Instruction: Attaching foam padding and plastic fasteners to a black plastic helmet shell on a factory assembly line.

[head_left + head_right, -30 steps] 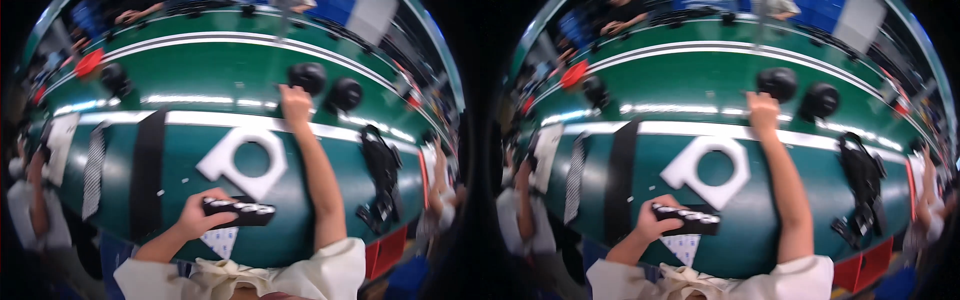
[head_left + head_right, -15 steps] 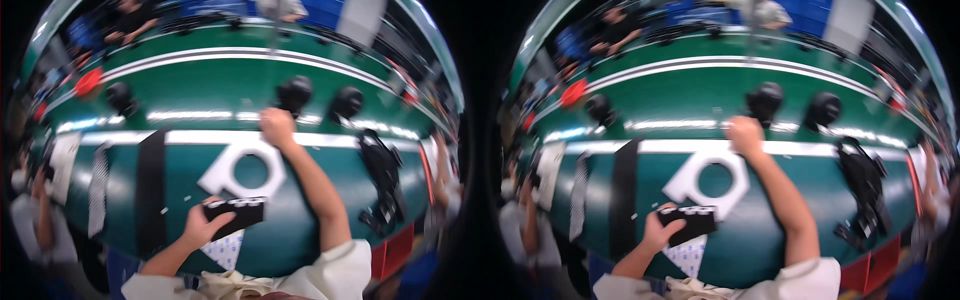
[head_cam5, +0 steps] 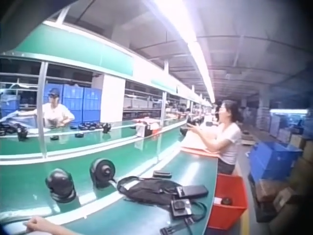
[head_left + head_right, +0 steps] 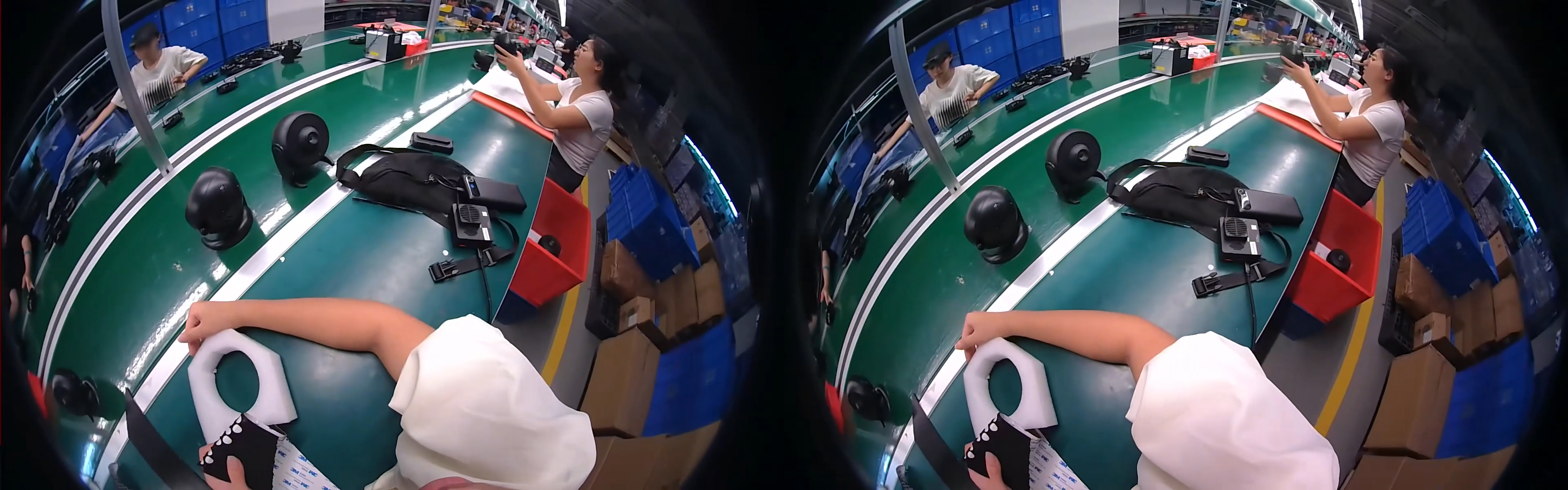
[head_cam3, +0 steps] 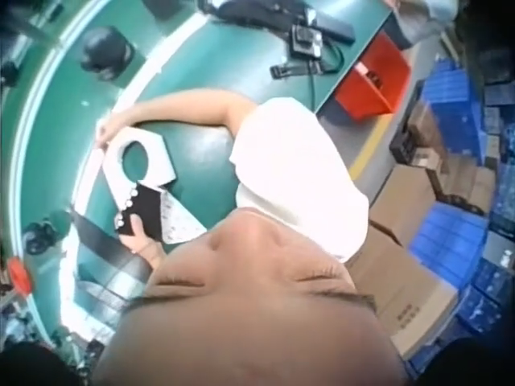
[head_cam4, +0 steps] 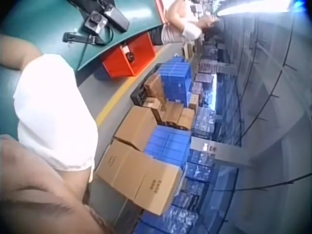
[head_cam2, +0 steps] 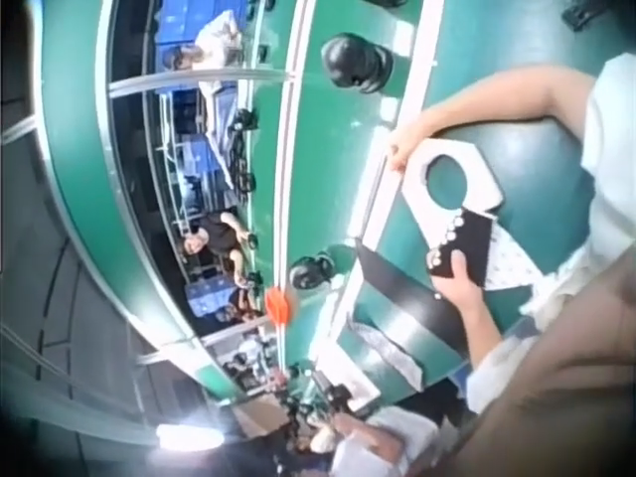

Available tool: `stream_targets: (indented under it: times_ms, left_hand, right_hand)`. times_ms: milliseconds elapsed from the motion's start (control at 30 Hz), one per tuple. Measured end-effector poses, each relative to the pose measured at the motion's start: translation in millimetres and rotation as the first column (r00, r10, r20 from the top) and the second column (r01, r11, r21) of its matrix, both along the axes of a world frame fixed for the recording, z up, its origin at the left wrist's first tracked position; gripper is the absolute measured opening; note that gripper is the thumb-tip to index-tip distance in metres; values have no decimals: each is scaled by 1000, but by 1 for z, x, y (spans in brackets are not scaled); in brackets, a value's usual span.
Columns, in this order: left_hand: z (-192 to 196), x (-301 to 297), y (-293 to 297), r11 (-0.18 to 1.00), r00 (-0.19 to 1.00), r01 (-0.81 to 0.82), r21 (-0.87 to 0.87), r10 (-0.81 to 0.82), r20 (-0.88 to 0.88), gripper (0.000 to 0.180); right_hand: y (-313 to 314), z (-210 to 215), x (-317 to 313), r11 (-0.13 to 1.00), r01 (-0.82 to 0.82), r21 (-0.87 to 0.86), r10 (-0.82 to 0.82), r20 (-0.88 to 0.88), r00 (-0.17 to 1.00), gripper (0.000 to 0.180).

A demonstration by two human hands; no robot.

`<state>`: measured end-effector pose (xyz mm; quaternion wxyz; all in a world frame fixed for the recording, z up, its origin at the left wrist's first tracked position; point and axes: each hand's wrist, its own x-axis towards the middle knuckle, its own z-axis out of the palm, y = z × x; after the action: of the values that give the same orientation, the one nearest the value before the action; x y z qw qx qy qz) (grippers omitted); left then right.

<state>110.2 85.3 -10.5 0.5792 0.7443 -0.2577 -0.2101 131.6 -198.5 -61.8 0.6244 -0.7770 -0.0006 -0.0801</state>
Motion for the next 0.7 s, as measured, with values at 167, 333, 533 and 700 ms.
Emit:
stream_targets:
  times_ms: [167,333,533,700]
  left_hand:
    - [-5,5,2,999,999,-36,-20,36,-2,41]
    - [-17,8,1,998,1000,-2,-64,4,31,39]
    - [-12,2,-1,985,992,89,-146,-74,105,29]
    - [-13,2,-3,988,990,89,-126,-73,123,27]
  right_hand:
    - [-1,-4,10,1000,16,10,-17,52,999,33]
    - [-5,-9,13,998,28,63,-32,66,997,34]
    - [-6,-3,5,992,12,124,-25,104,994,31]
    - [-11,2,0,969,24,246,-28,13,1000,31]
